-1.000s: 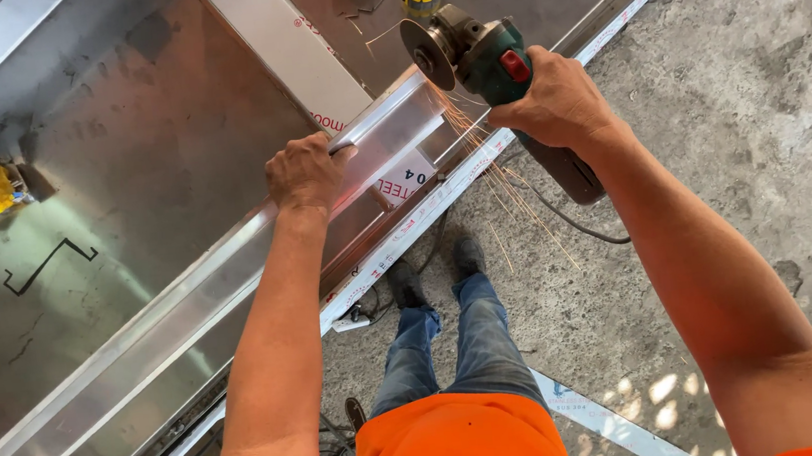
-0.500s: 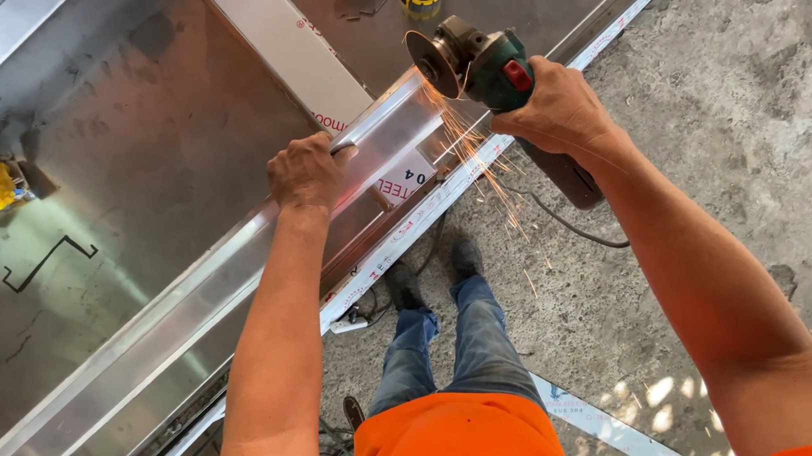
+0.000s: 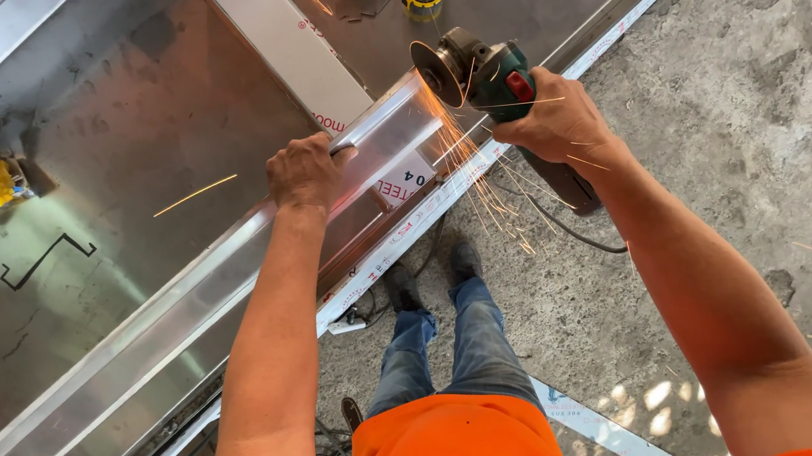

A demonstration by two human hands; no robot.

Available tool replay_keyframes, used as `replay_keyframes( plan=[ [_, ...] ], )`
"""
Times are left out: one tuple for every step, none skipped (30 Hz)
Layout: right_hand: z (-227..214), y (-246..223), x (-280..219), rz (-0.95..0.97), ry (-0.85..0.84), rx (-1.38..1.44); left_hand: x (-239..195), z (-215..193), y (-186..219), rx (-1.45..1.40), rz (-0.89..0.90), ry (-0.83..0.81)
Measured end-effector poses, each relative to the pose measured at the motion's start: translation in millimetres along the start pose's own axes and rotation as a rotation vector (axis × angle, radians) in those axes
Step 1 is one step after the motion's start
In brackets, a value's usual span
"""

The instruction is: Cutting a stainless steel sheet with an angle grinder.

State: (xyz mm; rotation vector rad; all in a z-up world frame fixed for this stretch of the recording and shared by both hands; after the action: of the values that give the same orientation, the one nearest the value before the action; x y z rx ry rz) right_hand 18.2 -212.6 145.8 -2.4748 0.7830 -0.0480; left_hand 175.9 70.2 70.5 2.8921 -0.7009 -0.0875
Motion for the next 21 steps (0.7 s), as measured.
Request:
replay_keyframes(
  plan=[
    [0.1,0.4,-0.1,0.001,0.000,-0.001,-0.3,-2.0,1.3,-0.001,0.000,-0.001],
    [3.2,4.0,-0.3,0.043,-0.024,0.000,-0.9,-3.0,0.9,0.013,-0.004,-0.017],
    [6.4,7.6,-0.7,0.085,-0.049,0.000,-1.5,-3.9,0.4,0.027,-0.008,-0.033],
    [6.6,8.5,-1.3,0.085,-0.049,-0.001,-2.2,-2.6,0.5,0.027,-0.008,-0.034],
    [5.3,6.4,-1.2,0.059,-0.034,0.019,-2.6,-1.5,0.8,0.025,-0.005,-0.033],
    [3.7,3.4,0.1,0.032,-0.018,0.040,-1.8,-1.1,0.7,0.025,-0.004,-0.031],
    [2.9,1.7,0.5,0.030,-0.017,0.040,-0.5,-2.0,0.6,0.025,-0.004,-0.030],
    [4.4,4.6,-0.5,0.067,-0.036,0.010,-0.4,-2.6,0.6,0.025,-0.003,-0.027],
    [5.9,7.5,-1.8,0.103,-0.056,-0.019,-0.5,-3.1,0.5,0.025,-0.002,-0.025],
    [6.5,9.0,-3.3,0.104,-0.058,-0.021,-1.6,-2.3,0.6,0.023,-0.003,-0.027],
    [3.9,5.6,-3.7,0.059,-0.028,-0.002,-2.8,-1.1,0.7,0.024,-0.005,-0.034],
    [0.3,1.2,-2.8,0.011,0.005,0.019,-2.0,-1.5,0.8,0.025,-0.006,-0.036],
    [-0.9,0.1,-4.2,0.009,0.006,0.018,-0.9,-0.3,0.4,0.024,-0.006,-0.034],
    [-1.6,-1.5,-6.2,0.009,0.006,0.061,-0.5,1.1,-0.1,0.021,-0.006,-0.030],
    [-2.2,-3.0,-8.2,0.009,0.006,0.104,-0.1,2.6,-0.6,0.018,-0.005,-0.026],
    [-0.9,-2.5,-6.7,0.008,0.005,0.104,-0.5,2.6,-1.5,0.018,-0.006,-0.027],
    [2.8,2.1,-5.7,0.041,-0.020,0.065,-0.6,1.7,-1.7,0.019,-0.002,-0.017],
    [6.0,7.5,-4.9,0.075,-0.044,0.026,-0.5,1.2,-1.1,0.018,0.004,-0.008],
    [5.5,7.2,-4.0,0.076,-0.045,0.026,-0.9,1.9,-1.1,0.018,0.004,-0.009],
    [2.4,5.7,-2.5,0.058,-0.021,-0.005,-0.9,1.5,-0.8,0.015,0.008,-0.001],
    [-0.6,3.9,-1.2,0.041,0.002,-0.036,-0.9,0.9,-0.5,0.012,0.011,0.008]
  ],
)
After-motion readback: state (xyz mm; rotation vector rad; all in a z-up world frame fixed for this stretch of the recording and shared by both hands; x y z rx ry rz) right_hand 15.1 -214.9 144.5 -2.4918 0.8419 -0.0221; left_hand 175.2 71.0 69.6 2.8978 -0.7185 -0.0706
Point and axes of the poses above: each hand's wrist, its own x-axis towards the middle knuckle, its own z-axis out of the palm, y = z × x, the point moved 10 cm from there along x, towards the middle knuckle, and after that the axes turned 10 degrees about y, right-handed, at the moved point
